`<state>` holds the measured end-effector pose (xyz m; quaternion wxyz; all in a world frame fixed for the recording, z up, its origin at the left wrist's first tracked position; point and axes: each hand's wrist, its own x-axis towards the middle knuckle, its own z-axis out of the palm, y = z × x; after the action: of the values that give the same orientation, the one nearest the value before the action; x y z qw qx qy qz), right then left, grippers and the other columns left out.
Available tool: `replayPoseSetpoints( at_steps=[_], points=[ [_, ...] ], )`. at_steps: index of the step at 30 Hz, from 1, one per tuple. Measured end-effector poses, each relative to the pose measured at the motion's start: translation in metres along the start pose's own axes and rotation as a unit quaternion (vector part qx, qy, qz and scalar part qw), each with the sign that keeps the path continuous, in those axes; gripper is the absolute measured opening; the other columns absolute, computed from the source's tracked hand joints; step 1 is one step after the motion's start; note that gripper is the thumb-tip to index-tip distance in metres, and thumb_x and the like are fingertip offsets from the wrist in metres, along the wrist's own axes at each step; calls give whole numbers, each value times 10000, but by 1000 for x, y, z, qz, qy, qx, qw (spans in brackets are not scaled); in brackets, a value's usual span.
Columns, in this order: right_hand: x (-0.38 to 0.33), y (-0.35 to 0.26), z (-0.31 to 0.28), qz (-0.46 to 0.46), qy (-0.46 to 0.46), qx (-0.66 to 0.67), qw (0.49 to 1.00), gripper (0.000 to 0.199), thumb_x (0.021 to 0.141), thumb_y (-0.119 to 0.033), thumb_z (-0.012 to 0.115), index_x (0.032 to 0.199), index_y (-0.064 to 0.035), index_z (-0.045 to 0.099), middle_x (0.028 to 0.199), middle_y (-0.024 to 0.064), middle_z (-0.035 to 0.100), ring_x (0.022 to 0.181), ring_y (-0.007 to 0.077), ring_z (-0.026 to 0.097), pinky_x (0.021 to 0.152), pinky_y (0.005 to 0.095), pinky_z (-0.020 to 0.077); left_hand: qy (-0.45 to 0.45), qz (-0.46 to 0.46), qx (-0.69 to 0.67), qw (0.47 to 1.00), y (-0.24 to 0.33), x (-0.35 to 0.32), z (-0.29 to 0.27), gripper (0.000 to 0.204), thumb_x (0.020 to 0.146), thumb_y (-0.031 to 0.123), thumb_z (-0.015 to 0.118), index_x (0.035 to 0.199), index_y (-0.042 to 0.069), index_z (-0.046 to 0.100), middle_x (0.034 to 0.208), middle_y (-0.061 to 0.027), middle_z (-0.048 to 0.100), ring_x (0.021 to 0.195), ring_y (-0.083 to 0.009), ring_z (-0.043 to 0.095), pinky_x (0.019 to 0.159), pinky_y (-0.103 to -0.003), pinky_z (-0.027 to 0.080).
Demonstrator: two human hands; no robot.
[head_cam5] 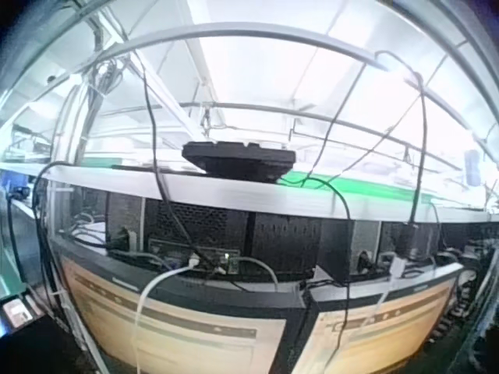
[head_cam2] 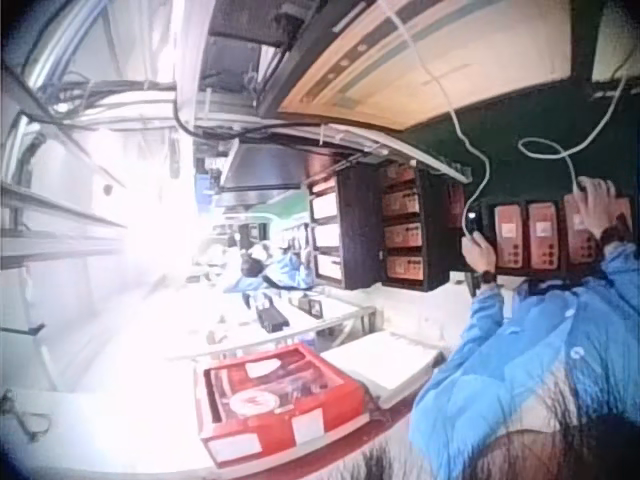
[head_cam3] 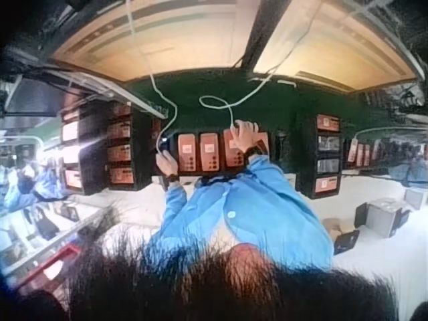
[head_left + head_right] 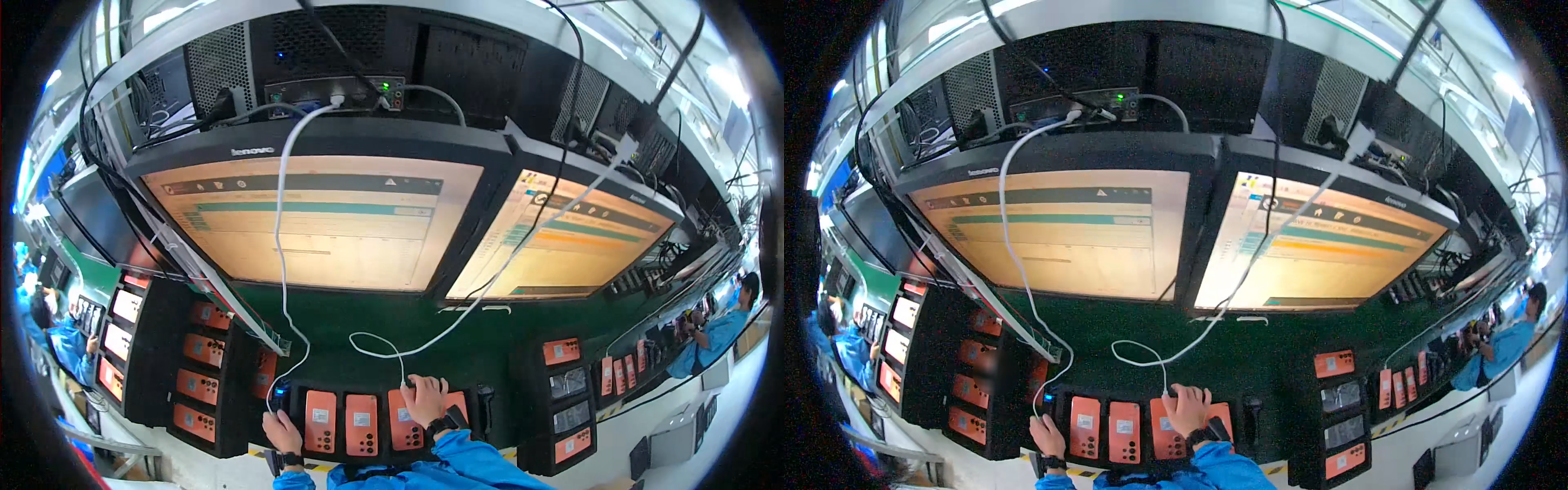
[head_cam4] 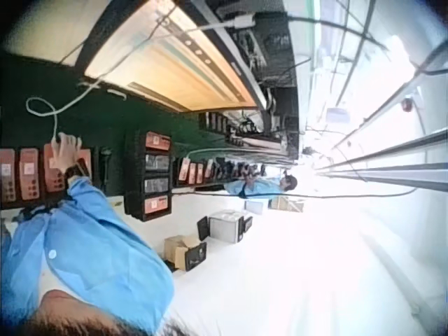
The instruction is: Scanning and inspecting rows of smartphones at an industrial workstation using a handheld barcode scanner.
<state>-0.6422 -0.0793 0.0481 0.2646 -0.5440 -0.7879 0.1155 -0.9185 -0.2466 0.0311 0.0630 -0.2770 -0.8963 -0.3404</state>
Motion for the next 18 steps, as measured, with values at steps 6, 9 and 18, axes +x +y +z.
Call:
replayPoseSetpoints(
  at_steps=[6, 9, 18],
  points=[
    [2, 7, 1, 1, 18, -7, 1000, 207, 856, -312, 541, 851, -131, 640, 907, 45, 636, 949, 247, 539, 955, 480, 275, -136, -102, -24, 985, -3, -7, 10, 350, 936, 319, 454, 858, -21, 480, 759, -251, 593, 745, -448, 575, 639, -504, 435],
    [2, 4, 6, -5, 30, -8, 999, 206, 853, -310, 540, 819, -135, 644, 884, 24, 639, 930, 227, 544, 936, 464, 280, -145, -124, 21, 981, 2, -4, 4, 365, 927, 343, 447, 871, -15, 487, 778, -257, 605, 771, -455, 582, 647, -514, 441],
    [-5, 10, 8, -2, 45, -2, 999, 218, 836, -338, 546, 818, -156, 665, 877, 24, 654, 899, 231, 562, 908, 467, 298, -201, -141, 14, 969, 25, -1, -22, 518, 929, 431, 395, 1098, -38, 536, 992, -319, 594, 917, -497, 555, 787, -514, 445]
  ],
)
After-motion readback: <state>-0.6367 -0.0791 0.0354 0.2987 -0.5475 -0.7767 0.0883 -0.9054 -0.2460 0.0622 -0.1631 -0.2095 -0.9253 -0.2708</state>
